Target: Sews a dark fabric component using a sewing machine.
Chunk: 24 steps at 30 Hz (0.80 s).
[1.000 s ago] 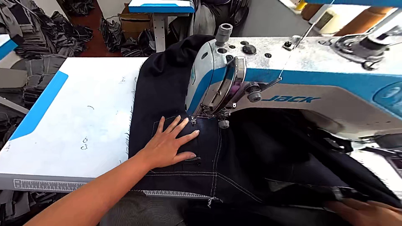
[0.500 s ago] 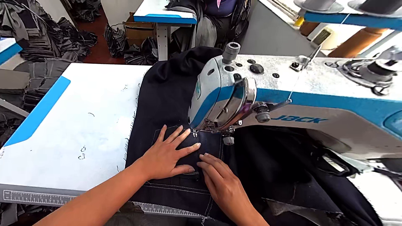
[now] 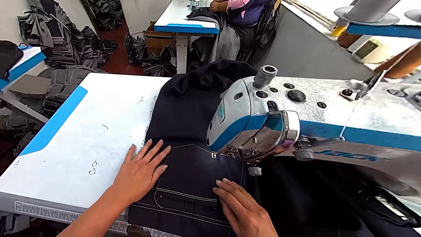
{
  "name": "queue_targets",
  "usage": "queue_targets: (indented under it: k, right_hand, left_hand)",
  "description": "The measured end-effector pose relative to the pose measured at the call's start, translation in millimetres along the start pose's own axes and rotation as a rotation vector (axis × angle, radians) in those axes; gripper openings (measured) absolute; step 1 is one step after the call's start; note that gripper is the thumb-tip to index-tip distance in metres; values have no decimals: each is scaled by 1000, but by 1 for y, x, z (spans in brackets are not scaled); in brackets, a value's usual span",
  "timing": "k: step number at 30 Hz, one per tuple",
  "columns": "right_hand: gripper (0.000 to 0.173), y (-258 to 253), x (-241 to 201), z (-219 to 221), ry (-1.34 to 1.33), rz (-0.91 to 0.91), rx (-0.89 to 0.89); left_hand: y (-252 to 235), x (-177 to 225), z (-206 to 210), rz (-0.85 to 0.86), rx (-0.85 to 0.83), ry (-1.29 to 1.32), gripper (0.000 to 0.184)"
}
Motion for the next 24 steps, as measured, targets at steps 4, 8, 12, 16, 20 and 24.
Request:
queue_targets:
  k: [4, 8, 12, 16, 20, 24]
  right_hand:
    - [23, -4, 4, -6, -31, 8, -39]
    - [20, -11, 3, -8, -38, -51, -98]
    - [19, -11, 0, -10, -45, -152, -115]
    - [19, -4, -6, -9, -20, -248, -80]
    - [18, 0, -14, -9, 66, -339, 10]
    - [18, -1, -19, -7, 107, -334, -4]
  left_hand:
    - [8, 59, -51, -12, 173, -7, 39]
    - [35, 144, -69, 52, 472, 103, 42]
    - [38, 151, -62, 20, 608, 102, 21]
    - [44, 152, -60, 110, 654, 117, 12]
    - [37, 140, -63, 217, 616, 318, 12]
    - [5, 94, -69, 176, 423, 493, 16]
Point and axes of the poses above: each hand's wrist, its own y-axis away from the middle knuckle, its own z-axis out of the palm, x = y × z, the point moved 8 cm from there along -y, towards the middle knuckle, and after that the axes turned 12 degrees about -y, right-handed, at the moved point
